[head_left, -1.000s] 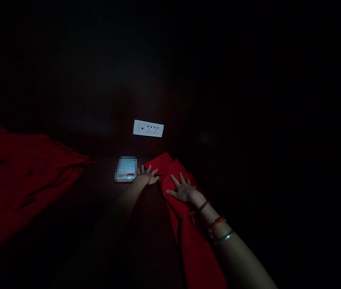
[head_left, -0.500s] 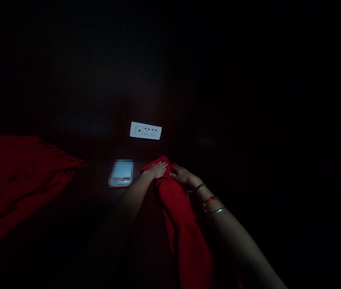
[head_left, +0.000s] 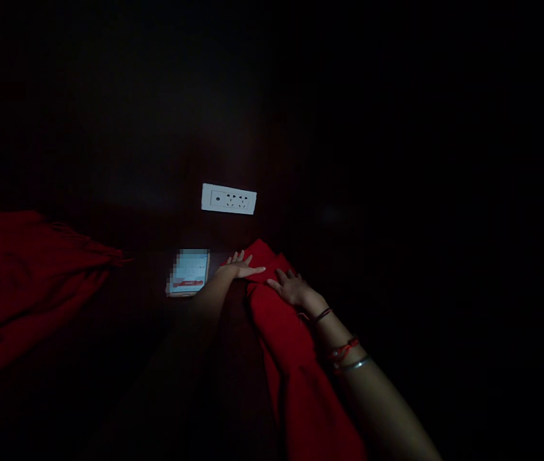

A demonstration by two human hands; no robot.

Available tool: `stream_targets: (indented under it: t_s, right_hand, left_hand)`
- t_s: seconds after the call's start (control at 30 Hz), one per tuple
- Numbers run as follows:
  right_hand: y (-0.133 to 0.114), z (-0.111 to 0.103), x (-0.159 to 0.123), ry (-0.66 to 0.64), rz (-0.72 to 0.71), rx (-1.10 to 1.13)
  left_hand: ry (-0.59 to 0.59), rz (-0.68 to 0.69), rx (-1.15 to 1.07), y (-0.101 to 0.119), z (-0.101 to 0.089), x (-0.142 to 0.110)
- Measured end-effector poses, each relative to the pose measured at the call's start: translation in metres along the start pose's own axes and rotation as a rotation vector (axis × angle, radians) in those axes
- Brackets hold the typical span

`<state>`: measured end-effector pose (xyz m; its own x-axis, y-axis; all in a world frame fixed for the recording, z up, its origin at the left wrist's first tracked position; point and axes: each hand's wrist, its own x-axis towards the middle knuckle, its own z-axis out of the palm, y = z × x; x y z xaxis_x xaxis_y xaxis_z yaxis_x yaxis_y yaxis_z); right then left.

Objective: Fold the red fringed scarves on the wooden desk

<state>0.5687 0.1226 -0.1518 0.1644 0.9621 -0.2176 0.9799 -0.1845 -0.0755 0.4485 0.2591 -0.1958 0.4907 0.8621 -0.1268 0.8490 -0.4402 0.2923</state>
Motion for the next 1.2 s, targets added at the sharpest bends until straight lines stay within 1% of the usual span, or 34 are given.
stream_targets:
  t_s: [0.07, 0.1, 0.13, 0.2, 0.23, 0.3, 0.4, 0.5, 0.6, 0.67, 0.73, 0.8, 0.83, 0.87, 0.93, 1.0, 1.03, 1.13, 1.2]
  right_hand:
    - [-0.001, -0.004, -0.013, 0.07, -0.001, 0.047]
    - [-0.001, -0.004, -0.019, 0.063, 0.003, 0.063]
    - [-0.002, -0.003, -0.025, 0.027, 0.011, 0.069]
    - [-0.003, 0.003, -0.03, -0.078, 0.044, 0.068]
    - [-0.003, 0.008, -0.031, -0.109, 0.063, 0.063]
    - [-0.004, 0.02, -0.029, -0.11, 0.085, 0.052]
    - [-0.004, 0.031, -0.025, -0.052, 0.079, 0.054]
    - [-0.001, 0.026, -0.03, -0.042, 0.056, 0.078]
    - [0.003, 0.007, -0.045, 0.034, 0.01, 0.115]
    - [0.005, -0.004, -0.059, 0.129, 0.009, 0.138]
    - [0.001, -0.01, -0.073, 0.222, 0.035, 0.144]
    - [-0.012, -0.009, -0.086, 0.291, 0.024, 0.127]
    - [-0.022, -0.005, -0.092, 0.314, -0.009, 0.112]
    - [-0.035, 0.0, -0.096, 0.331, -0.061, 0.097]
    - [-0.066, 0.013, -0.102, 0.343, -0.194, 0.074]
    - [-0.099, 0.029, -0.102, 0.333, -0.309, 0.065]
    - [-0.115, 0.037, -0.101, 0.322, -0.345, 0.067]
    - [-0.155, 0.059, -0.091, 0.299, -0.374, 0.085]
    - [-0.171, 0.069, -0.083, 0.331, -0.387, 0.088]
  left_hand:
    - [0.113, 0.088, -0.026, 0.004, 0.001, 0.005]
    - [0.15, 0.147, -0.027, 0.005, 0.001, 0.008]
    - [0.159, 0.204, -0.019, 0.007, 0.003, 0.01]
    - [0.112, 0.265, 0.009, 0.007, 0.007, 0.013]
    - [0.084, 0.263, 0.026, 0.007, 0.01, 0.013]
    - [0.052, 0.23, 0.056, 0.005, 0.016, 0.011]
    - [0.091, 0.152, 0.084, 0.005, 0.024, 0.004]
    - [0.212, 0.099, 0.107, 0.007, 0.024, -0.009]
    - [0.375, 0.141, 0.152, 0.006, 0.011, -0.028]
    - [0.488, 0.177, 0.196, 0.001, -0.004, -0.047]
    - [0.594, 0.195, 0.241, -0.009, -0.019, -0.073]
    - [0.661, 0.192, 0.281, -0.024, -0.029, -0.103]
    - [0.674, 0.183, 0.298, -0.033, -0.031, -0.12]
    - [0.673, 0.167, 0.31, -0.044, -0.03, -0.138]
    - [0.66, 0.11, 0.324, -0.069, -0.021, -0.174]
    - [0.668, 0.011, 0.334, -0.097, -0.007, -0.21]
    - [0.681, -0.051, 0.339, -0.11, -0.001, -0.228]
    - [0.724, -0.255, 0.342, -0.142, 0.013, -0.271]
    - [0.756, -0.367, 0.327, -0.153, 0.016, -0.29]
